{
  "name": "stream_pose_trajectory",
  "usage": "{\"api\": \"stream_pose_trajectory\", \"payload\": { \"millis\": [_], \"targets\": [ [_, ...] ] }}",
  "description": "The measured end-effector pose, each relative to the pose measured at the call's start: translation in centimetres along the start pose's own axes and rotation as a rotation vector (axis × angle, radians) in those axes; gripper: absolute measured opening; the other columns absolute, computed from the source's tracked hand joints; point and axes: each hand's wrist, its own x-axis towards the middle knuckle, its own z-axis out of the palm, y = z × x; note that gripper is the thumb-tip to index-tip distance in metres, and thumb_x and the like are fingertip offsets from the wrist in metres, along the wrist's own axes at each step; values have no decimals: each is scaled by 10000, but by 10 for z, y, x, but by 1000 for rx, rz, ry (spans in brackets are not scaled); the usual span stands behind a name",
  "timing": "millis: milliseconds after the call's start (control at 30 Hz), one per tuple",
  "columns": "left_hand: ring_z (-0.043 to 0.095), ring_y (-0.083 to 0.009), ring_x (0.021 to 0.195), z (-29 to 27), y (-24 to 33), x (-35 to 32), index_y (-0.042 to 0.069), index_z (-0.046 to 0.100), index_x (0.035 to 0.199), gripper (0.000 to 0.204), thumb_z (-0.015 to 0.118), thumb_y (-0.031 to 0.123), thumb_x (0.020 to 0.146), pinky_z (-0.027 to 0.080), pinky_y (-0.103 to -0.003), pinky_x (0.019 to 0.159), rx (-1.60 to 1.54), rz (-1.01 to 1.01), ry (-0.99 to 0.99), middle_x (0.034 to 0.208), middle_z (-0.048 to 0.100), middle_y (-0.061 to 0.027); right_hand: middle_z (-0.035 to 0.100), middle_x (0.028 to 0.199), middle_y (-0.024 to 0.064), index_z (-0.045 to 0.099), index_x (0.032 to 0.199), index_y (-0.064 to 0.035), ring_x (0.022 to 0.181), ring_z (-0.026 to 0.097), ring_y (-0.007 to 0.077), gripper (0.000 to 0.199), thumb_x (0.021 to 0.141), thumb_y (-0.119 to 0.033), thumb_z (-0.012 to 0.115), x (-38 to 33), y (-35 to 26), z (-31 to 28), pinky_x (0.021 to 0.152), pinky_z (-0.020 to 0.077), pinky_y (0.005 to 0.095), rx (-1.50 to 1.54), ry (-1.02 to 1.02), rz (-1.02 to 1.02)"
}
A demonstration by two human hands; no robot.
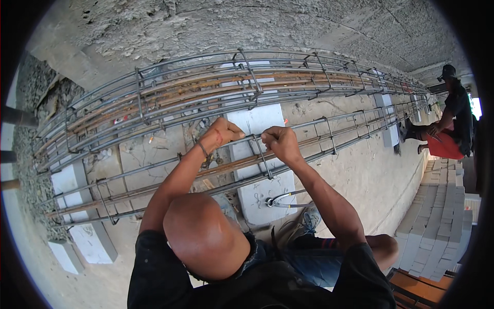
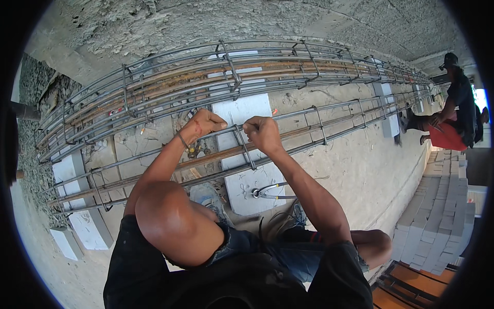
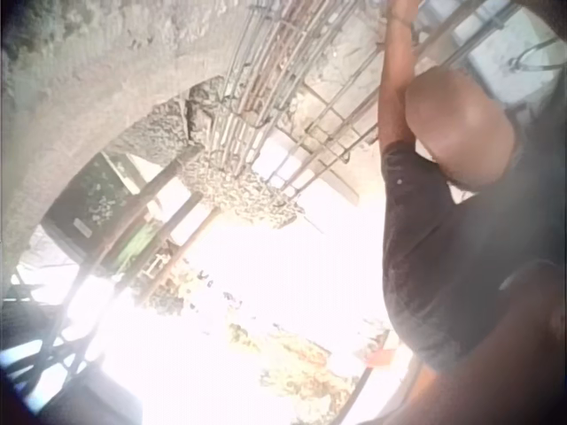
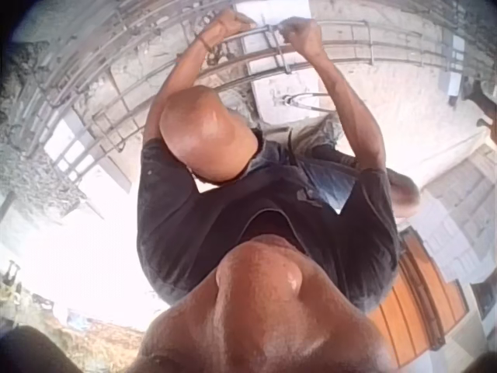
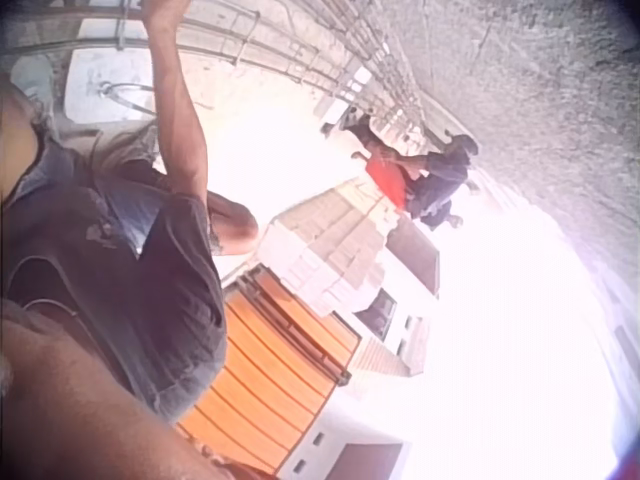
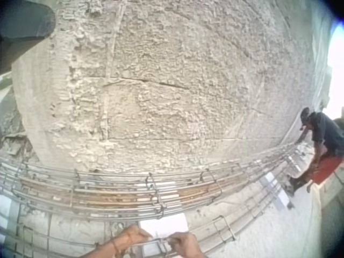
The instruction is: The person constructs a rebar cage by wrapping tie wires around the steel bars by hand and twisting and tightening them with pliers.
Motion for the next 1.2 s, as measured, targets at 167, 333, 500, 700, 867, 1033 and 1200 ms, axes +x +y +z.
{"api": "stream_pose_trajectory", "payload": {
  "millis": [167, 333, 500, 700, 867, 1033, 1200],
  "targets": [
    [651, -197, 662, 22, 20, 0, 37, 728, 799, 202, 763, 204, 691, 500, -314, 636, -36, -24, 241, 718, 684, -136, 612, 645, 54, 644, 789, 57, 535, 534, 85, 108, 834, -33, 606, 12, 6, 6, 500, 455, 235, 87, -22, -64],
    [627, -303, 618, 39, 34, -2, 52, 711, 726, 82, 682, 129, 726, 500, -372, 601, 165, 160, 430, 682, 649, -156, 621, 624, 69, 666, 792, 46, 514, 558, 102, 85, 798, -25, 620, 24, 2, -3, 473, 479, 269, 80, -65, -5],
    [612, -338, 691, 50, 22, -10, 32, 683, 752, 72, 616, 38, 725, 492, -407, 651, 428, 501, 484, 746, 634, -154, 653, 635, 139, 700, 754, 36, 492, 618, 180, 110, 687, -21, 633, 45, -30, -7, 473, 516, 299, -182, -159, 36],
    [649, -246, 727, 46, 23, -23, 16, 701, 841, 141, 705, 25, 700, 500, -323, 652, 88, 371, 425, 813, 679, -134, 655, 676, 150, 683, 753, 59, 574, 641, 213, 193, 630, 69, 535, 70, -59, -12, 489, 545, 310, -489, -534, -181],
    [654, -178, 762, 31, 12, 1, -10, 705, 848, 280, 811, 118, 623, 502, -280, 683, -296, 88, 248, 844, 698, -135, 656, 712, 151, 630, 893, 42, 594, 654, 222, 243, 664, 60, 549, 71, -70, -8, 494, 543, 321, -484, -633, -233],
    [652, -163, 694, 37, 19, 12, -8, 714, 760, 271, 837, 146, 573, 498, -285, 658, -122, 32, 279, 751, 696, -115, 633, 717, 174, 504, 990, -17, 715, 636, 331, 310, 703, -18, 623, 61, -69, -13, 632, 467, 418, -627, -528, -566],
    [613, -138, 620, 40, 9, 16, 0, 713, 732, 265, 836, 170, 570, 478, -281, 597, -163, 70, 258, 668, 678, -94, 645, 700, 171, 520, 1023, 15, 718, 646, 318, 331, 758, -124, 660, 52, -64, -24, 648, 488, 393, -614, -475, -577]
  ]
}}
